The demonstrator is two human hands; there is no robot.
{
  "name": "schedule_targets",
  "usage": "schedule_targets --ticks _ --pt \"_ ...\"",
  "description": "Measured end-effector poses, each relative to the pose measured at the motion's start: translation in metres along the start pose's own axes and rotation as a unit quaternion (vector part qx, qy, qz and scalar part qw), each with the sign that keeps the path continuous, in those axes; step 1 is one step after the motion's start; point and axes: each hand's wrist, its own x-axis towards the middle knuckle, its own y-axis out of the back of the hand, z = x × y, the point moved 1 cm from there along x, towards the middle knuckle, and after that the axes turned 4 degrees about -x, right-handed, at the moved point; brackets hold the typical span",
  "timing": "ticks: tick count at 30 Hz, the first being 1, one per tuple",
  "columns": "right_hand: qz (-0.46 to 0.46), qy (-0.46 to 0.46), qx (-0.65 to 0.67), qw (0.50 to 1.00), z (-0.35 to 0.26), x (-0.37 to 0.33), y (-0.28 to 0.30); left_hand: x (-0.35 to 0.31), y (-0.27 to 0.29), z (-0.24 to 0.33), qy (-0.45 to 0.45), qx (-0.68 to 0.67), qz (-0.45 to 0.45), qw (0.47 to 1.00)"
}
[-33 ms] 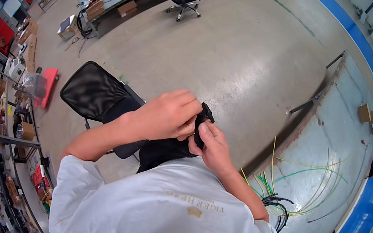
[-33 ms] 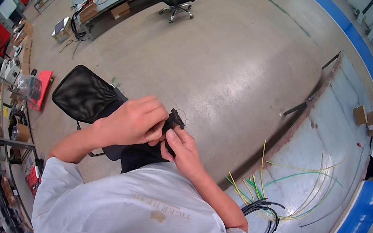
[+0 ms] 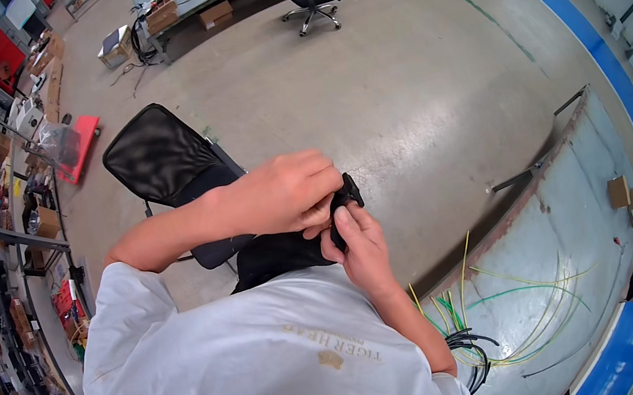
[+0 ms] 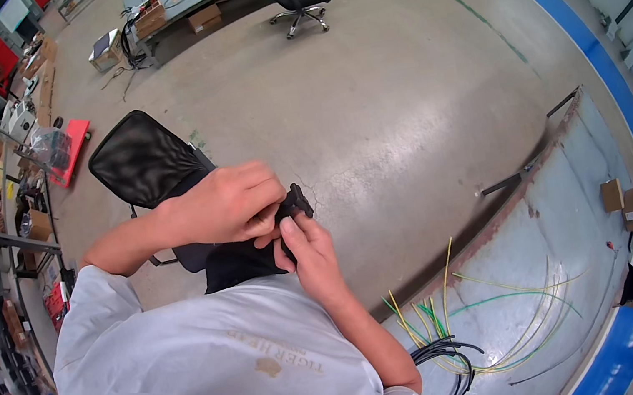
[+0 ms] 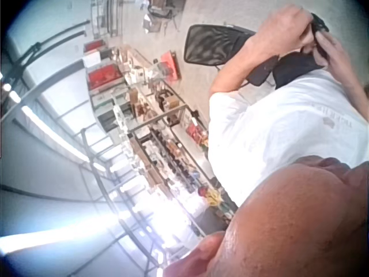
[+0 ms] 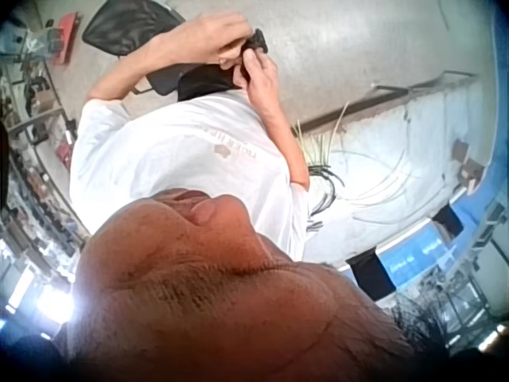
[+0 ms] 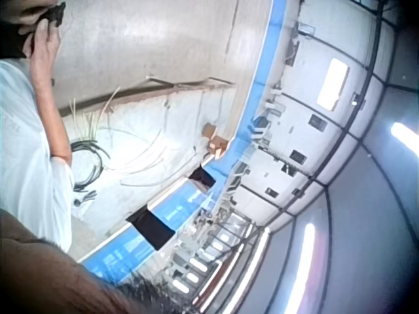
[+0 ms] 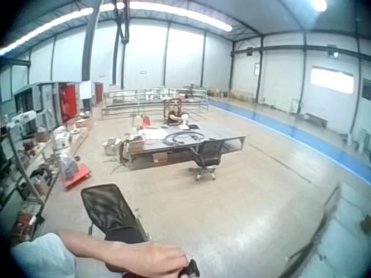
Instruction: The person picks up a yellow cable cutter and places it on a table, then picks up a black headstrap. They repeatedly adjust the headstrap's buckle and strap with both hands, pulling and repositioning it while standing in a workshop.
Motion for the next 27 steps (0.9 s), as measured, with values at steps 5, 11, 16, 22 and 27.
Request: schedule_targets --ticks 5,11,16,22,27 --pt "0.010 -0.021 -0.078 0.997 -0.001 0.000 0.002 0.007 0.020 0.004 -0.032 0.111 -0.114 0.987" --pt "0.005 -0.053 -0.025 0.998 0.004 -0.003 0.011 0.015 0.016 -0.015 0.019 -0.011 -0.047 0.999" --pt "0.018 -0.053 -0.012 0.998 0.001 -0.001 0.008 0.003 0.012 -0.023 0.211 -0.238 -0.088 0.944" --pt "0.028 -0.048 0.007 0.998 0.003 0.004 0.013 0.000 0.006 -0.018 0.280 -0.323 -0.070 0.901" --pt "0.049 -0.050 -0.013 0.997 0.002 0.010 0.012 0.000 -0.001 -0.005 0.288 -0.293 -0.022 0.911"
